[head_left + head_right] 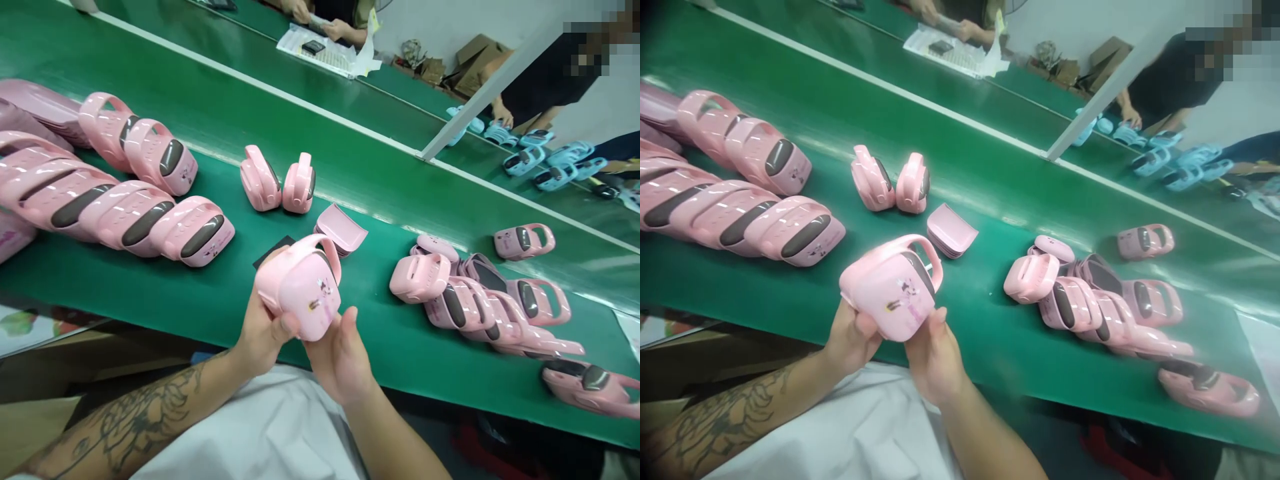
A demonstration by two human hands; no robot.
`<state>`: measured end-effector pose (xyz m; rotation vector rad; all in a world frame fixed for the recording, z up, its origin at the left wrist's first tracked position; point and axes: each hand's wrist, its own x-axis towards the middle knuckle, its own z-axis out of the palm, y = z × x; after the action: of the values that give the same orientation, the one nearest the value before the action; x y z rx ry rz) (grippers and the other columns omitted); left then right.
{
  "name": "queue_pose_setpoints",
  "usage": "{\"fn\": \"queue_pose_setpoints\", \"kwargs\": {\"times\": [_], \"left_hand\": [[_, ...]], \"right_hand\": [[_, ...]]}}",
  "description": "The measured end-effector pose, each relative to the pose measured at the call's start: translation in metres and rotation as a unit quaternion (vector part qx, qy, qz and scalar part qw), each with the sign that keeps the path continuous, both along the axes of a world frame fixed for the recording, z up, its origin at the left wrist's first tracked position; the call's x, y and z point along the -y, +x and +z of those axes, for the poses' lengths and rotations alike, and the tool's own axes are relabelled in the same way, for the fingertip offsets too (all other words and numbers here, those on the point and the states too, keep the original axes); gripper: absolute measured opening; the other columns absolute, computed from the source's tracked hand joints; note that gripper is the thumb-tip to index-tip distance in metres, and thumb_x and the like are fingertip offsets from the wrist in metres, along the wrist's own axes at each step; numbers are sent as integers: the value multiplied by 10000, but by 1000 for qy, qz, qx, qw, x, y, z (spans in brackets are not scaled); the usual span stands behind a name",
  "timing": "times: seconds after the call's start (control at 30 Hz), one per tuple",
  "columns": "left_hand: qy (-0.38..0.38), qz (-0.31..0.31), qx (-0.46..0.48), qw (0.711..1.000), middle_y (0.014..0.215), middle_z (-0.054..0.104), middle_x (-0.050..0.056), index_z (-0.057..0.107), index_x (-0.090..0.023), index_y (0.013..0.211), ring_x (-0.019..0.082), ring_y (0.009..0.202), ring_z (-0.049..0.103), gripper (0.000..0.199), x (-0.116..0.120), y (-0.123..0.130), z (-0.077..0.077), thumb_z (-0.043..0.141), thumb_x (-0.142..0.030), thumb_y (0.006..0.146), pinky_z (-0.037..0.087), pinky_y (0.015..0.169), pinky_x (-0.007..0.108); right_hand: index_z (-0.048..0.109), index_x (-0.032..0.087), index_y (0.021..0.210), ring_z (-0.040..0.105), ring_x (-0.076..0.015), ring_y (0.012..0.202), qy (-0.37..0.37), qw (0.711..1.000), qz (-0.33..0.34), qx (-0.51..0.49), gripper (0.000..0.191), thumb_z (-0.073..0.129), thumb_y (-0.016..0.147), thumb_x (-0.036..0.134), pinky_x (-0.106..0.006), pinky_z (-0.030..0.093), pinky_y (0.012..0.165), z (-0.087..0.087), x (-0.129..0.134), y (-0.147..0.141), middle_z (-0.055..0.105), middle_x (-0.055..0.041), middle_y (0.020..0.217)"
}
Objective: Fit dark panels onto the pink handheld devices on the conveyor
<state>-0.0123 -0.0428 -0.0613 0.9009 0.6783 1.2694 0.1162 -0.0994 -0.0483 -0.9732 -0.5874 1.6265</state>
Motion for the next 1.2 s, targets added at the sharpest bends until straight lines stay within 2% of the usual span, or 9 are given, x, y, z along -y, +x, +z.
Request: {"fn": "queue_pose_setpoints", "kwargs": {"times": [0.07, 0.13, 0.23, 0.3, 0.47, 0.67, 0.83, 0.93, 1.2], "left_hand": [[48, -13, -50, 998, 1526, 648, 154, 524, -282, 1590, 343, 1301, 688, 976, 0, -5, 1, 928, -628, 772, 604, 1022, 380], [71, -48, -107, 991, 1560, 626, 154, 558, -249, 1575, 360, 1389, 633, 955, -4, -15, 8, 917, -637, 780, 566, 1101, 373], [34, -124, -179, 975, 1547, 640, 159, 583, -216, 1556, 377, 1384, 635, 893, -13, -29, 22, 891, -617, 819, 576, 1077, 371], [2, -142, -202, 969, 1511, 668, 150, 607, -223, 1528, 368, 1325, 675, 820, -15, -35, 28, 917, -515, 828, 592, 1031, 362], [-18, -135, -181, 974, 1391, 740, 132, 674, -220, 1451, 338, 1249, 718, 672, -10, -34, 37, 926, -358, 843, 605, 990, 343], [-35, -160, -77, 983, 1317, 778, 131, 736, -202, 1408, 305, 1172, 744, 588, -9, -32, 45, 917, -311, 859, 631, 966, 347], [-27, -204, -41, 978, 1370, 758, 152, 707, -194, 1472, 353, 1277, 707, 653, -18, -35, 35, 904, -380, 878, 600, 1061, 401], [-21, -230, -32, 972, 1375, 756, 170, 716, -177, 1453, 373, 1280, 708, 696, -28, -40, 25, 927, -431, 841, 600, 1045, 393], [-21, -265, -13, 964, 1269, 795, 169, 740, -220, 1384, 384, 1194, 756, 596, -35, -43, 5, 853, -520, 883, 635, 978, 455]], "right_hand": [[692, 276, 1419, 697, -366, 1340, -10, 998, -35, -52, 734, 504, 974, 828, -556, 619, 1061, -1, -6, -5, 715, -123, 1493], [692, 283, 1399, 706, -348, 1336, -3, 996, -81, -45, 619, 624, 974, 727, -553, 602, 1100, -4, -8, -2, 721, -105, 1489], [679, 262, 1389, 706, -349, 1328, 41, 994, -99, 11, 593, 754, 931, 630, -560, 577, 1140, -8, -6, 10, 745, -116, 1438], [664, 257, 1386, 696, -359, 1337, 68, 993, -91, 44, 616, 805, 899, 606, -563, 569, 1147, -9, -4, 16, 751, -123, 1410], [612, 272, 1422, 660, -369, 1388, 96, 992, -67, 54, 685, 871, 858, 560, -553, 560, 1157, -3, -1, 17, 712, -126, 1452], [587, 285, 1430, 660, -360, 1366, 89, 990, -71, 79, 721, 894, 841, 565, -528, 592, 1102, 1, 7, 20, 690, -128, 1457], [599, 289, 1435, 658, -352, 1366, 112, 986, -69, 104, 678, 854, 881, 586, -520, 586, 1114, 3, 7, 23, 673, -120, 1480], [621, 273, 1450, 650, -345, 1389, 140, 982, -60, 109, 621, 790, 942, 587, -515, 566, 1158, 6, 5, 23, 682, -118, 1487], [618, 297, 1504, 560, -361, 1484, 95, 960, -82, 251, 835, 900, 802, 649, -537, 493, 1247, 14, 6, 25, 627, -108, 1551]]}}
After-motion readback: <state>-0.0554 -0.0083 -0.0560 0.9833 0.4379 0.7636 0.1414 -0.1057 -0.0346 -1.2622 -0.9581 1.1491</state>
